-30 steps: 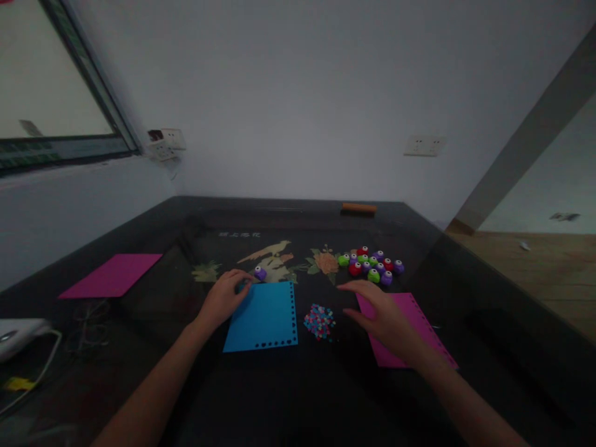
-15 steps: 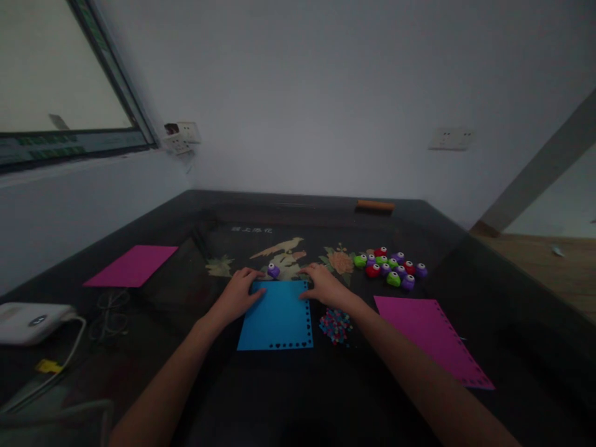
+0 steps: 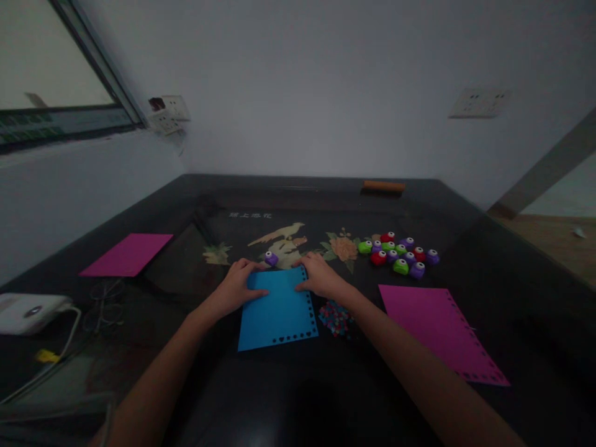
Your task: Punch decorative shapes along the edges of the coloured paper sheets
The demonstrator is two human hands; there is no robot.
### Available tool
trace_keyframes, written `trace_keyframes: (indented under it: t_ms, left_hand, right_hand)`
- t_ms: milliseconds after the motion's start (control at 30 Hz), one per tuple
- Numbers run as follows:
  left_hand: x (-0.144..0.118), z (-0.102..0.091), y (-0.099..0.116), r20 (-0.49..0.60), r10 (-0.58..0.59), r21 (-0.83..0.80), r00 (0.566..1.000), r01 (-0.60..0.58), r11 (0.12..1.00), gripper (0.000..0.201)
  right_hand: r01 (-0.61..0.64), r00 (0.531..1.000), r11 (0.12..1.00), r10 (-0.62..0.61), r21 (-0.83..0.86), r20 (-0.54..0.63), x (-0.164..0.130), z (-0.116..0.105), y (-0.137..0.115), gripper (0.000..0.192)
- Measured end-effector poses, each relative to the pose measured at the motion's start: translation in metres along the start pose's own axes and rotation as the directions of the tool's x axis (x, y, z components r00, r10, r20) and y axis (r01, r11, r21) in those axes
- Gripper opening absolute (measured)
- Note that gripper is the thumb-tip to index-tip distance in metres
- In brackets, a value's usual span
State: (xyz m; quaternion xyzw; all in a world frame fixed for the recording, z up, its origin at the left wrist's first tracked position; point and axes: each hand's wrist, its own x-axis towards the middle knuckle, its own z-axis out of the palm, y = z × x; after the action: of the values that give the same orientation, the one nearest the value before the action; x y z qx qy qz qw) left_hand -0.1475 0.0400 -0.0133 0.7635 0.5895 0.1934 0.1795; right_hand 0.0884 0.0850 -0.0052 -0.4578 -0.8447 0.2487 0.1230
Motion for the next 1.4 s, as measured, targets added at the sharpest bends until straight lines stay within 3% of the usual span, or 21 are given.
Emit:
trace_keyframes:
  t_ms: [200, 400, 533, 733, 833, 900, 1100, 1233, 1400]
  left_hand:
    - [-0.001, -0.003, 0.007, -0.013, 0.002, -0.041, 1.0, -0.003, 0.999, 0.038]
    - [-0.002, -0.014, 0.016, 0.069, -0.071, -0.092, 0.995, 0.078, 0.993, 0.016]
    - [-0.002, -0.022, 0.018, 0.051, -0.107, -0.125, 0.993, 0.113, 0.986, 0.018]
    - [-0.002, -0.03, 0.016, -0.047, -0.228, -0.179, 0.973, 0.216, 0.96, 0.03]
    - [-0.002, -0.03, 0.013, -0.1, -0.269, -0.264, 0.958, 0.235, 0.935, 0.034]
    - [-0.001, -0.028, 0.012, -0.139, -0.306, -0.35, 0.942, 0.243, 0.905, 0.036]
    - [0.001, -0.018, 0.016, -0.208, -0.412, -0.69, 0.887, 0.166, 0.704, 0.04]
    - [0.002, -0.008, 0.021, -0.105, -0.421, -0.836, 0.901, 0.15, 0.528, 0.043]
    - [0.0, 0.002, 0.031, 0.027, -0.343, -0.846, 0.939, 0.204, 0.492, 0.047]
  right_hand:
    - [0.013, 0.999, 0.998, -0.011, 0.063, -0.032, -0.002, 0.0, 0.0, 0.047]
    - [-0.02, 0.998, 0.986, 0.028, 0.164, -0.05, -0.001, 0.001, 0.003, 0.036]
    - [-0.046, 0.998, 0.957, 0.055, 0.285, -0.023, -0.002, -0.002, 0.004, 0.027]
    - [-0.063, 0.996, 0.86, 0.025, 0.507, 0.082, -0.008, -0.006, 0.002, 0.016]
    - [-0.112, 0.989, 0.729, 0.019, 0.676, 0.144, -0.009, -0.007, 0.001, 0.014]
    - [-0.141, 0.984, 0.666, 0.014, 0.732, 0.177, -0.009, -0.008, 0.0, 0.011]
    - [-0.148, 0.988, 0.684, 0.073, 0.714, 0.135, -0.008, -0.009, 0.0, 0.01]
    - [-0.159, 0.986, 0.613, 0.136, 0.774, 0.095, -0.008, -0.01, 0.003, 0.008]
    - [-0.129, 0.985, 0.563, 0.168, 0.816, 0.04, -0.009, -0.018, 0.009, 0.01]
